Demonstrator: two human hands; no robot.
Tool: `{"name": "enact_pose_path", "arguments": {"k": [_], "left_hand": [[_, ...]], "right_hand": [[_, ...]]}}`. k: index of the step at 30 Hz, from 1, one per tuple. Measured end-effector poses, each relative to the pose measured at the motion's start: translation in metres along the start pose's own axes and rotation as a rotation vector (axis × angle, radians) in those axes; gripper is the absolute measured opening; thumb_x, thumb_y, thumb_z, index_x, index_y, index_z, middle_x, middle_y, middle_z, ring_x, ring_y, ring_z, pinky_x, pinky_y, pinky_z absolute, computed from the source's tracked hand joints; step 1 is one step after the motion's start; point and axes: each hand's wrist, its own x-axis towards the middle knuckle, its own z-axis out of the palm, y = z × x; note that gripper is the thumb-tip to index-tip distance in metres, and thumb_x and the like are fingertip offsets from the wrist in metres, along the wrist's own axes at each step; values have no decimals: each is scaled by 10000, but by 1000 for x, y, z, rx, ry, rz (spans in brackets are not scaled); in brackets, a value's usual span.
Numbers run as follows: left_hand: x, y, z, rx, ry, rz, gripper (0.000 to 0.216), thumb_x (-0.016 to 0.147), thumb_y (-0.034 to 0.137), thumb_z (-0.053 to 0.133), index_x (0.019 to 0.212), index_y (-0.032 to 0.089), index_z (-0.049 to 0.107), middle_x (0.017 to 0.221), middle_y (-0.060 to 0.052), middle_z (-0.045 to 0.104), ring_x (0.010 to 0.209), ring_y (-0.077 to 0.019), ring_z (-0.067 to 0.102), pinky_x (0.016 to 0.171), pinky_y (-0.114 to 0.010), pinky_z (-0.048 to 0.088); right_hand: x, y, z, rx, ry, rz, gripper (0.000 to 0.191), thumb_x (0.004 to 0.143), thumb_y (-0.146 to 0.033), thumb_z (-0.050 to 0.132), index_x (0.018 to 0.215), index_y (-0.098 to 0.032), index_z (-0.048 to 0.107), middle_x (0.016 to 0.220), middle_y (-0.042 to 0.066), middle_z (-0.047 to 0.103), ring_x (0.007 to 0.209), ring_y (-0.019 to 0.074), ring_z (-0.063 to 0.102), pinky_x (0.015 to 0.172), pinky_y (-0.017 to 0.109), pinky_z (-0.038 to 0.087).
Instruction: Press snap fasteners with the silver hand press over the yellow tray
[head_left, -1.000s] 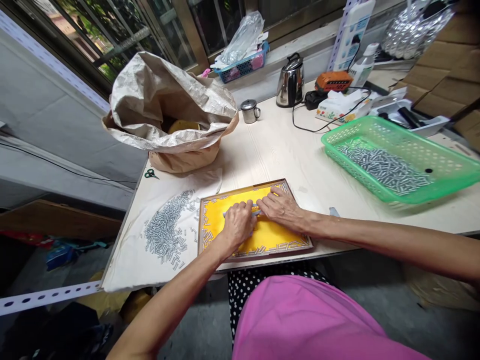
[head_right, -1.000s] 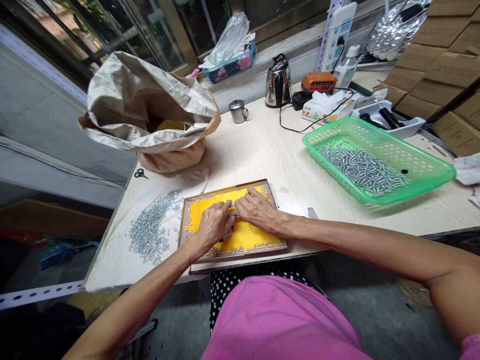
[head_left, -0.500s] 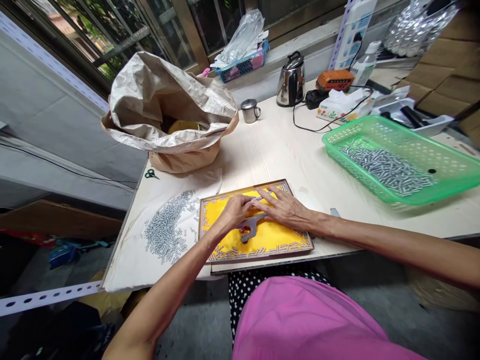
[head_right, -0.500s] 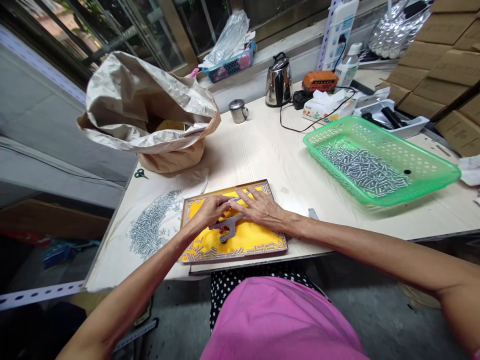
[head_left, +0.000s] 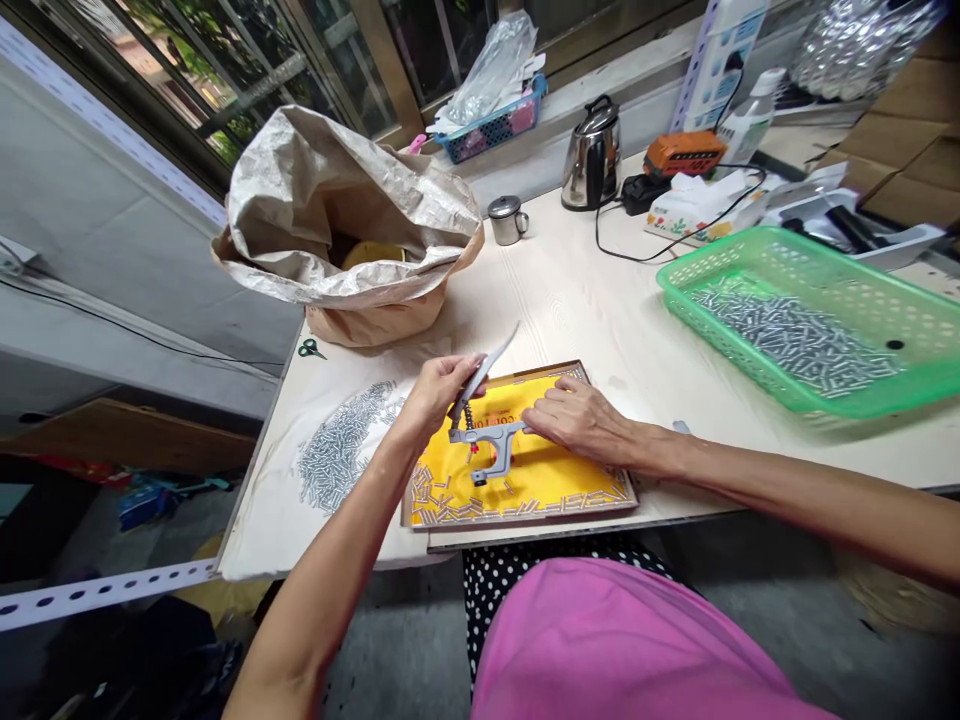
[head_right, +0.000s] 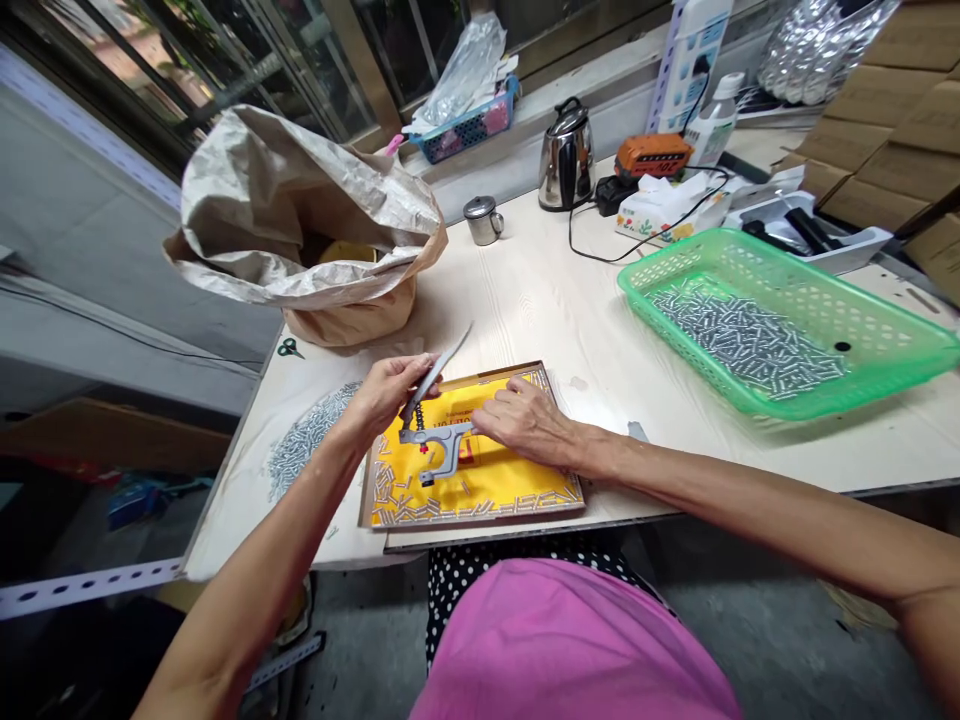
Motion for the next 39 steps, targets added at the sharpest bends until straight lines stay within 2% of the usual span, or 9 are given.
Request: {"name": "enact_pose_path", "arguments": {"k": [4,7,9,11,16,23,28,34,39], "left_hand": [[-8,-29,-33,493,194,101,331,868,429,587,854,130,727,755,-33,678,743,-170,622,693,-254,465],[-19,-63,-63,829,385,-8,225,872,265,554,901,167,754,910,-58,723,859,-207,645,750,-275,448],[-25,-84,-84,948,529,-93,253,885,231,519,957,176,755,1016,-79,721,920,-223,640,759,-286,436],[-29,-100,-103,1012,583,-149,274,898,229,499,979,166,753,1035,-89,712,952,-233,627,757,-291,425],[-31,-123,-124,1106,415,-91,274,906,226,504,963,154,762,992,-79,701,991,-236,584,787,-289,408],[-40,-137,-117,1105,311,-45,281,930,212,463,907,141,734,929,-93,670,902,-212,585,759,-285,416],[-56,-145,-116,1164,184,124,324,959,179,383,912,153,702,955,-102,632,948,-212,559,812,-303,430],[-65,-149,-111,1216,79,198,286,948,153,387,911,154,670,996,-99,633,975,-215,548,835,-308,449],[-66,-148,-110,1096,160,203,214,892,126,455,826,156,657,941,-98,657,937,-225,579,824,-334,475]], "right_hand": [[-16,4,-8,5,139,61,332,1046,-269,365,778,-192,543,653,-8,557,612,141,402,675,312,275],[-30,5,-9,0,159,108,292,1033,-253,408,779,-188,539,650,-9,543,626,143,436,675,301,294],[-37,3,-5,6,143,122,279,1027,-251,423,780,-189,536,647,-13,535,623,141,451,678,296,306],[-42,-1,0,36,131,133,266,1025,-248,429,787,-192,535,651,-16,537,620,139,468,684,294,316],[-48,-15,12,162,91,194,260,1029,-258,407,822,-203,555,685,-9,589,638,138,526,702,298,335],[-50,-23,16,202,74,214,261,1032,-281,394,860,-211,579,698,-5,620,631,141,553,709,305,352],[-47,-24,17,182,71,193,241,1030,-260,406,855,-203,562,682,-10,594,634,142,553,707,302,345],[-45,-26,22,148,47,182,278,1042,-264,373,816,-209,525,664,-19,566,620,140,536,702,304,324],[-48,-25,31,121,-10,209,318,1051,-315,349,798,-210,512,657,-26,556,620,141,532,698,312,302]]}}
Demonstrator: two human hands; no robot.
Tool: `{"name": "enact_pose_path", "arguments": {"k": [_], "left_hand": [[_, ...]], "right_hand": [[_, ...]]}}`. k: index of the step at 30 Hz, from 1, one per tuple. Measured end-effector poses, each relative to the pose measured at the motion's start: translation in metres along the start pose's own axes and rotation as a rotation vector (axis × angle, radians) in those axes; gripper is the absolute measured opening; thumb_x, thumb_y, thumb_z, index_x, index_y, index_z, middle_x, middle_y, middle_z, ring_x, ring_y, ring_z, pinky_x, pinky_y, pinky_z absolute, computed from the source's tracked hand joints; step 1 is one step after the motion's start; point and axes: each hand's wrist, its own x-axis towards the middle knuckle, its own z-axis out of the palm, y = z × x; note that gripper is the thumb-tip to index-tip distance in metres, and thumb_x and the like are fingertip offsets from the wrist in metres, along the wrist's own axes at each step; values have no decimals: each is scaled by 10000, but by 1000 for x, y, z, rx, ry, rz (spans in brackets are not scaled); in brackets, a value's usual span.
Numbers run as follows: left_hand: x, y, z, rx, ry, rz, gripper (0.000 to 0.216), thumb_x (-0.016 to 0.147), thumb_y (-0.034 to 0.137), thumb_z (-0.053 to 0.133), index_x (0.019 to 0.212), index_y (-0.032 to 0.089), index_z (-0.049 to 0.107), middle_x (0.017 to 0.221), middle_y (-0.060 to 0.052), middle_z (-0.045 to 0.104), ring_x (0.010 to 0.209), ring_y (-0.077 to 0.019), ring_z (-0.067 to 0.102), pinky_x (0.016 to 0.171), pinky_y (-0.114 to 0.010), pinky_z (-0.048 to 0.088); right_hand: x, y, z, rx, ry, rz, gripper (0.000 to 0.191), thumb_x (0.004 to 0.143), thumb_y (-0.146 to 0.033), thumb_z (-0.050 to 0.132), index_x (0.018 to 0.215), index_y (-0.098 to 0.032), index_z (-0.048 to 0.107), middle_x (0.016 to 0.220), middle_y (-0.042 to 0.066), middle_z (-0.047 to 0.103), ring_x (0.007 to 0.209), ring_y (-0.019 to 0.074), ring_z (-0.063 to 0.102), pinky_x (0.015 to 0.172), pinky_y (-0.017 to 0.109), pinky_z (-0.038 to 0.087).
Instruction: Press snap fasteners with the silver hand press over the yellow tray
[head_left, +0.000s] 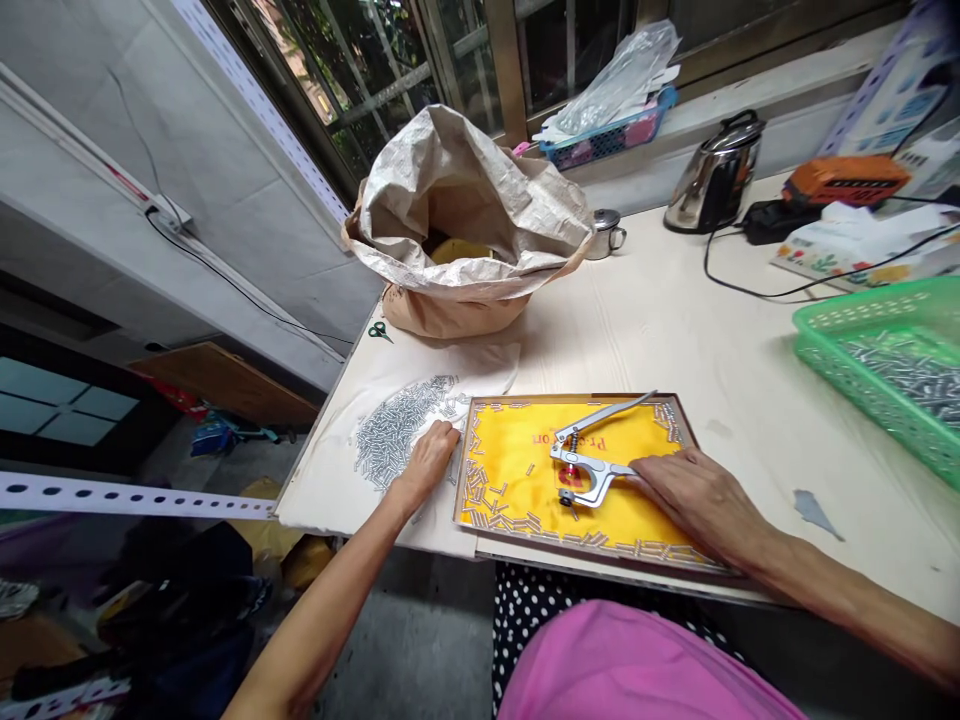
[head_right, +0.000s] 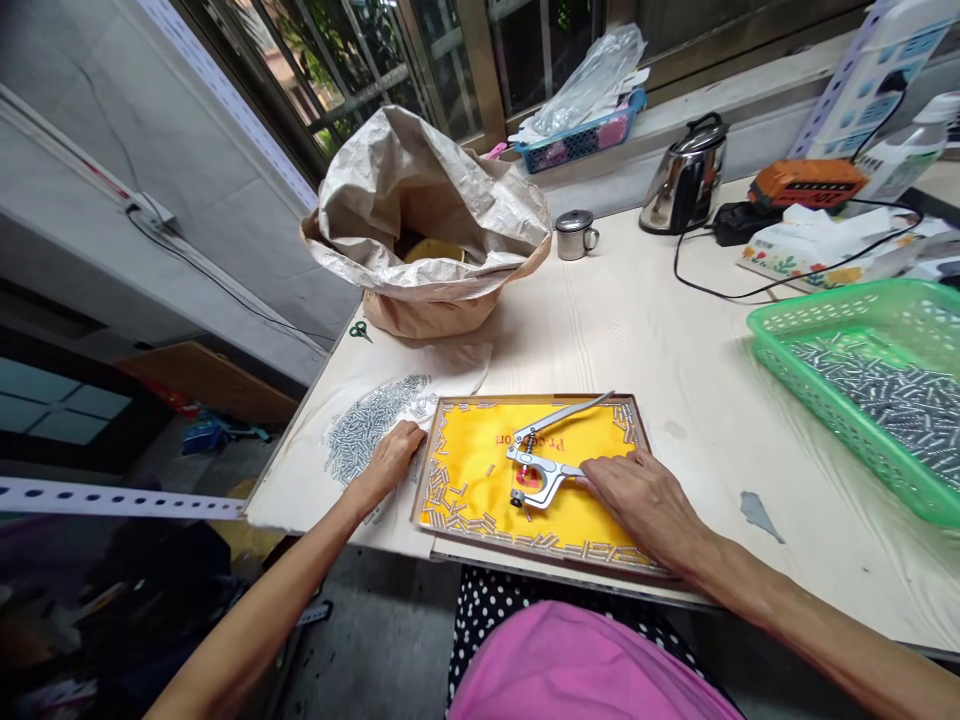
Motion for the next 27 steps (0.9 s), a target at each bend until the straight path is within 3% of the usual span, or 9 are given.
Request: {"name": "enact_pose_path", "arguments": {"k": [3,5,9,11,13,17,21,27], "left_hand": [[-1,8,-6,-345,163,-178,137,859,180,540,836,157,673,878,-77,689,837,-203,629,809,-343,506],[-3,22,-11,-684,208,-324,124,817,260,628,848,153,682,806,-52,696,728,-177,645,739,-324,536],[-12,73,-17,-1190,89,-444,328,671,370,798,870,131,693,763,-31,699,631,-143,651,654,-281,563],[-16,103,-19,-1260,41,-448,353,640,375,828,857,130,695,755,-30,700,601,-129,644,627,-262,562],[-18,129,-19,-1284,15,-424,341,647,381,826,843,134,696,760,-32,702,594,-124,643,614,-248,558],[-20,162,-22,-1280,6,-361,341,667,424,811,829,146,701,760,-34,703,613,-134,653,618,-239,554],[-21,170,-24,-1332,-26,-356,371,657,446,821,824,139,696,701,-25,686,605,-134,648,626,-244,555],[-16,162,-20,-1590,-185,-466,501,529,423,913,843,118,670,730,-35,696,577,-102,623,622,-245,567]], "right_hand": [[0,4,6,-20,-52,15,339,1049,-350,345,787,-211,509,667,-25,550,636,147,535,698,316,296],[2,4,6,-62,-91,20,330,1044,-342,354,800,-210,533,704,-9,571,670,160,544,706,322,303],[21,-13,-9,-164,-116,109,270,1013,-318,414,880,-191,612,838,65,636,791,219,572,754,363,345],[37,-29,-21,-21,-74,140,214,996,-323,465,1052,-183,617,957,86,663,893,232,594,805,375,381],[55,-45,-30,298,-46,165,242,984,-364,503,1114,-180,589,1026,89,667,910,205,610,795,338,425],[76,-63,-32,799,-56,376,298,924,-484,578,959,-188,586,877,40,676,715,151,599,638,279,446],[75,-66,-26,881,-16,411,242,933,-401,560,826,-187,597,772,17,663,683,141,580,623,275,417],[70,-58,-25,970,19,485,197,923,-356,543,833,-186,585,758,3,635,680,131,571,626,268,428]]}}
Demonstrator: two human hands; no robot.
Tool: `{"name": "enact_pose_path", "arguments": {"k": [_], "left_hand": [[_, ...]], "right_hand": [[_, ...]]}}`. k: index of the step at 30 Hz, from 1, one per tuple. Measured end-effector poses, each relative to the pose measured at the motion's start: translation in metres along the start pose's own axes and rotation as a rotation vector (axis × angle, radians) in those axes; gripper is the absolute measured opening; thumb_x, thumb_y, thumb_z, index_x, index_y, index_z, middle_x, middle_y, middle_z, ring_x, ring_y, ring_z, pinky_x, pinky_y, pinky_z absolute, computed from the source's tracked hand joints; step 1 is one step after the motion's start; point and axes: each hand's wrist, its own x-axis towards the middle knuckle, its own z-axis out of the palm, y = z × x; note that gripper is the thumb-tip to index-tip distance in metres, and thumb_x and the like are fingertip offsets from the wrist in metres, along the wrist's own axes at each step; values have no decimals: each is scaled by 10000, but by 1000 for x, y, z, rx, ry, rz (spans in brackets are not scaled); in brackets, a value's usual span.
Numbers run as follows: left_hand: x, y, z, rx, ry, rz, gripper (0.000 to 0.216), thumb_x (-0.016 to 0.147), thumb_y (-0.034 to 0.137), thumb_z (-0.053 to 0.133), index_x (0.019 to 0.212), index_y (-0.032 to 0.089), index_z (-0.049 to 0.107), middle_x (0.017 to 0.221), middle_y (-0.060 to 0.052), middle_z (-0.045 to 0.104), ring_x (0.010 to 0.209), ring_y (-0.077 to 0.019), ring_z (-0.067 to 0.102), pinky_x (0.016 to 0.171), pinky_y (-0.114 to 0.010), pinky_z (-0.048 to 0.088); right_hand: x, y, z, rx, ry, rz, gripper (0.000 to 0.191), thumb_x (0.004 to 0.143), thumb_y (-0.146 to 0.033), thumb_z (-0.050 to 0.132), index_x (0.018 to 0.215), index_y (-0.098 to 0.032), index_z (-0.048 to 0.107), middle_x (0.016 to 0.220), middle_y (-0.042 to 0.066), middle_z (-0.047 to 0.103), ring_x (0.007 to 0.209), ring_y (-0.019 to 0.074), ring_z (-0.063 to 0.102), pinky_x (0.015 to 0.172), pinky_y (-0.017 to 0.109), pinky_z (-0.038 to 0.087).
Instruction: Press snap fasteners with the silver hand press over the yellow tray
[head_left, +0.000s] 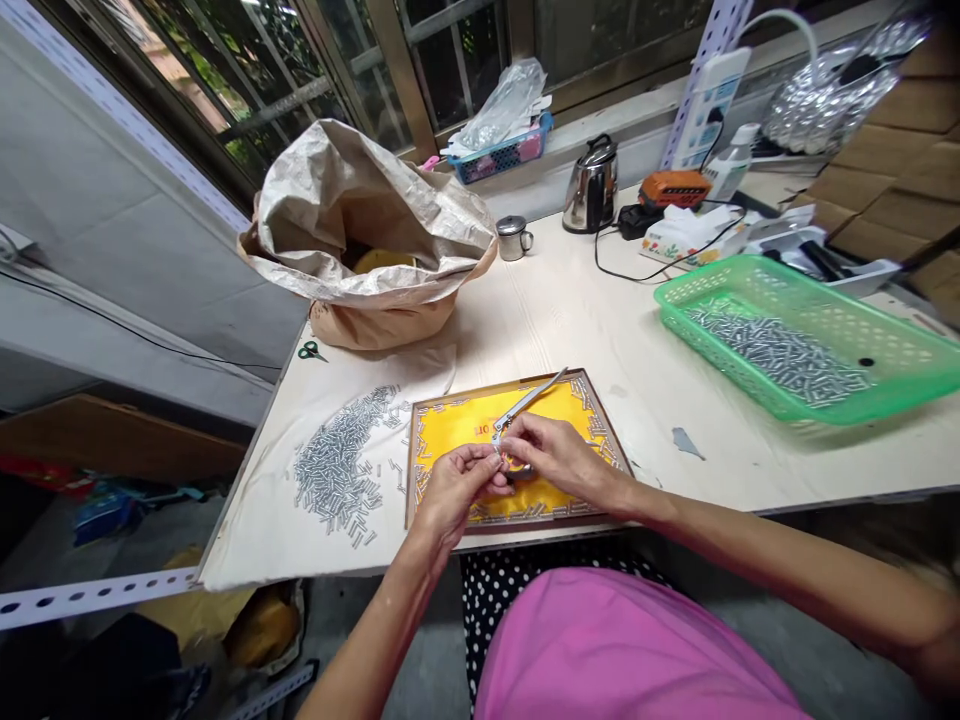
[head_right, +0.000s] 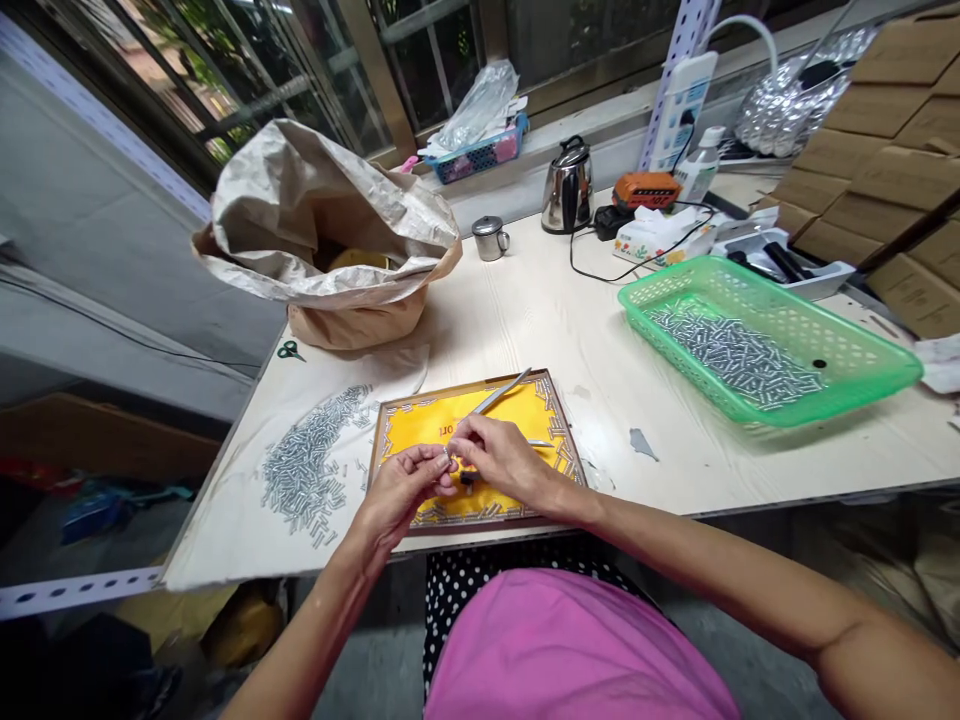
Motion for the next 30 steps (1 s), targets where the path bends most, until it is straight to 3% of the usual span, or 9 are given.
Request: {"name": "enact_pose_path", "arguments": {"k": [4,7,10,13,17,22,30], "left_hand": [[12,-7,-12,3,80,-30,495,500,388,932,808,111,661,689,-23,681,555,-87,606,564,-209,546],[21,-16,-16,82,122,-21,434,552,384,903,775,105,656,667,-21,671,542,-83,598,549,-200,534],[28,-23,-13,148,126,-4,374,605,368,865,764,111,646,666,-24,673,547,-92,607,565,-212,538],[33,-26,-6,213,131,4,313,628,332,841,751,120,646,640,-12,659,542,-94,602,566,-212,527],[36,-31,-1,286,144,13,276,634,337,823,695,123,659,591,8,622,513,-83,559,504,-190,476],[36,-36,-3,245,156,-81,345,623,388,835,732,113,658,503,11,597,412,-75,513,423,-179,420],[29,-35,-3,195,170,-169,374,610,389,872,740,110,661,549,-16,654,448,-87,596,516,-193,522]], "right_hand": [[9,20,-25,58,60,75,204,972,-358,414,986,-191,531,844,26,649,697,137,593,647,288,464],[4,39,-47,-337,77,-15,247,998,-334,354,1042,-195,553,890,52,656,776,169,599,720,330,459],[-10,48,-58,-803,-74,-163,238,959,-402,513,969,-187,614,937,83,645,880,213,585,750,338,429],[-18,49,-58,-1039,-212,-178,193,947,-363,563,897,-191,638,908,68,633,850,204,570,670,299,374],[-19,51,-53,-1117,-255,-189,166,975,-242,508,855,-185,607,853,47,636,753,164,543,587,285,279],[-27,58,-51,-1149,-212,-348,151,983,-146,453,923,-183,586,823,35,636,730,160,521,557,309,216],[-33,57,-48,-1177,-161,-367,179,974,-102,426,992,-195,577,820,36,643,724,169,501,550,329,211]]}}
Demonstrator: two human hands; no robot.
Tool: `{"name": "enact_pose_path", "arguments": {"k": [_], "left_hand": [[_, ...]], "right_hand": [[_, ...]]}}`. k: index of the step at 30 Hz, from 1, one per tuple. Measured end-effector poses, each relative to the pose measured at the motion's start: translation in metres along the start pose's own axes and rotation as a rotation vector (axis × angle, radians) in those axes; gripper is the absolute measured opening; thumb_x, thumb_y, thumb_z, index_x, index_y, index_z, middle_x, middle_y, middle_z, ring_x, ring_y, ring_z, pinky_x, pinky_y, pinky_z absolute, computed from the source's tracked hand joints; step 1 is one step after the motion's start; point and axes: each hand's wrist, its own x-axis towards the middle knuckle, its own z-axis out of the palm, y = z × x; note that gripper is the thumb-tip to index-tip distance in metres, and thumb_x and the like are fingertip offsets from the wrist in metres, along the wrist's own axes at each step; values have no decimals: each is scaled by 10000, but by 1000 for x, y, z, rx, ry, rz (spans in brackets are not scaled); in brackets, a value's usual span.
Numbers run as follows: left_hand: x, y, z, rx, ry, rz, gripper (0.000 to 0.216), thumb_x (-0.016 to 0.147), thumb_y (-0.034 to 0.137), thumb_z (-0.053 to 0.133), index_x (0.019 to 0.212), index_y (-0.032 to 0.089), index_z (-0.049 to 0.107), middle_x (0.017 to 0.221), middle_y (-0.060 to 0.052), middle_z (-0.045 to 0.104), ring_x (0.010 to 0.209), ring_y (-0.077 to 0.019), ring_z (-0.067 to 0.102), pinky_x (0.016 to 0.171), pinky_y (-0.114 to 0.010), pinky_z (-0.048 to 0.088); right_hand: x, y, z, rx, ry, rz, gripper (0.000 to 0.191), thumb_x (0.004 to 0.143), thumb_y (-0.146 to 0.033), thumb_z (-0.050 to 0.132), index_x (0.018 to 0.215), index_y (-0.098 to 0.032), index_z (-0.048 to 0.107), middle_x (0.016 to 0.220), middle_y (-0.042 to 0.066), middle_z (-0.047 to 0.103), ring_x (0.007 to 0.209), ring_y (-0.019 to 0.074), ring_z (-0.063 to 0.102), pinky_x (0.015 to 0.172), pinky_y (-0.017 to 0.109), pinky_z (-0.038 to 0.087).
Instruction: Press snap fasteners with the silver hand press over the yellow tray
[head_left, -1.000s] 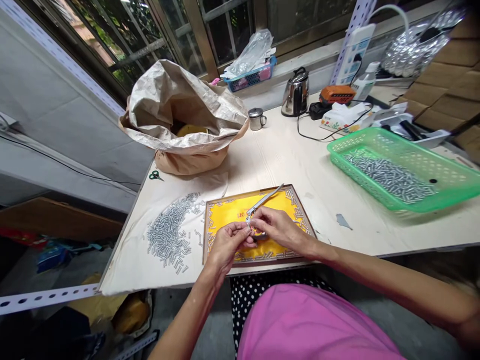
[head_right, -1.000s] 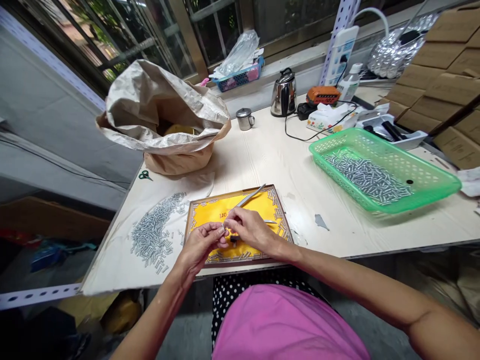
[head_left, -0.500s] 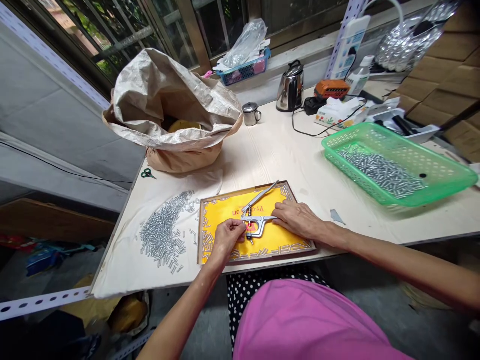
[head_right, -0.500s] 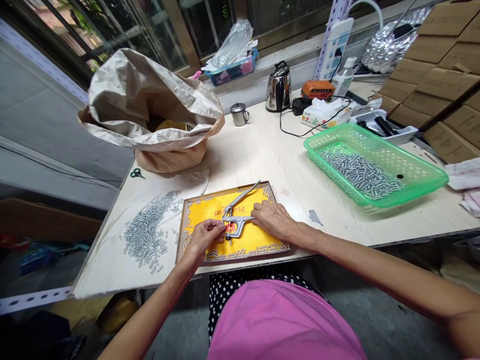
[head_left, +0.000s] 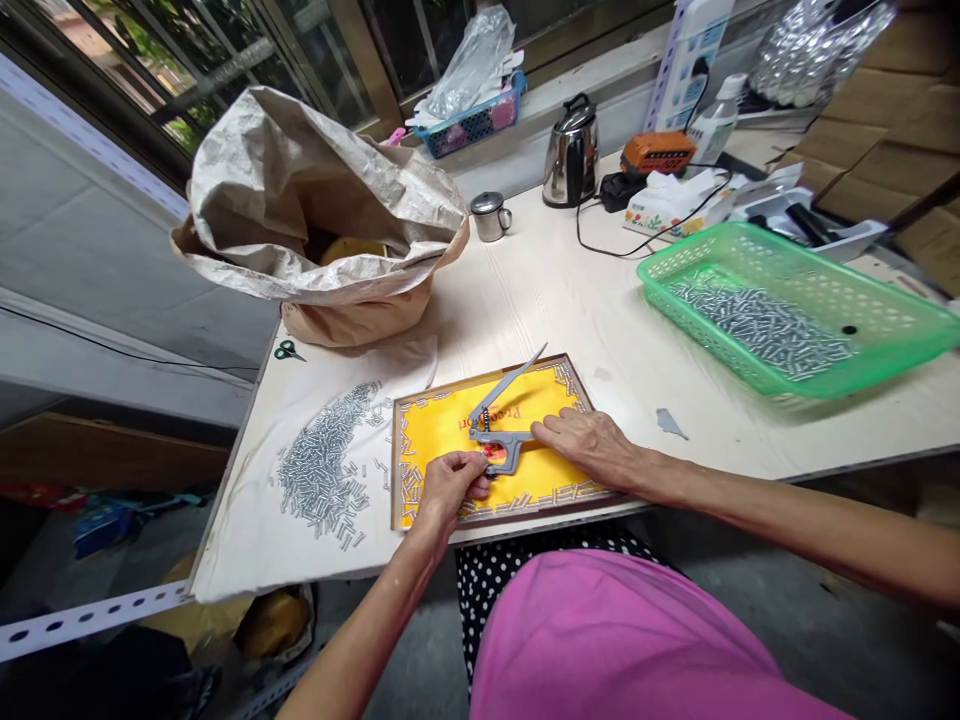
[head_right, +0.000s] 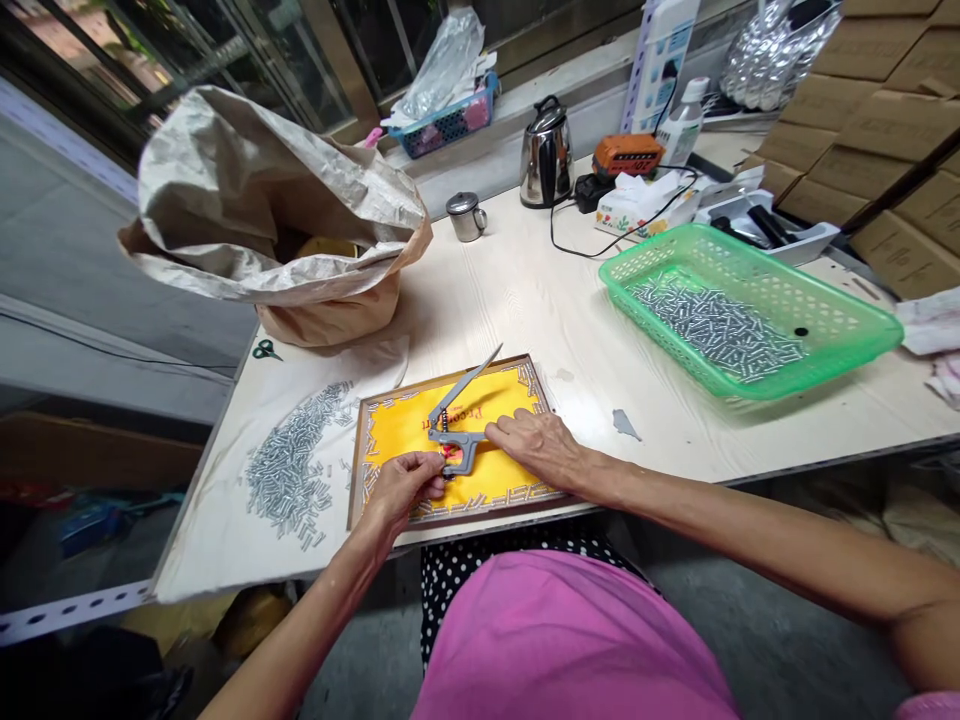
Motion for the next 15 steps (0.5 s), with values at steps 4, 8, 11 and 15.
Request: {"name": "enact_pose_path", "arguments": {"k": [4,8,11,15], "left_hand": [[0,2,2,14,0,-35,320,647,337,868,731,114,655,531,-14,652,436,-87,604,505,-180,528],[0,9,6,46,-2,-84,243,707,267,839,758,113,658,541,-39,673,461,-107,640,506,-179,539],[-1,14,7,124,-17,-127,181,752,216,800,754,112,651,554,-59,691,468,-118,653,515,-189,548],[-1,20,6,216,-69,-171,152,772,179,769,720,110,644,544,-75,695,450,-126,649,503,-195,542]], "right_hand": [[0,0,-1,19,16,3,171,981,-113,427,983,-198,576,833,36,647,733,167,499,553,330,212],[0,0,0,4,5,-2,184,988,-116,419,985,-197,583,833,34,646,735,168,491,553,335,201],[1,0,2,6,-10,-5,187,990,-117,413,997,-192,584,842,38,644,731,169,483,551,334,189],[4,2,4,19,-70,-16,201,996,-122,394,986,-198,580,858,44,640,748,175,488,556,326,186]]}}
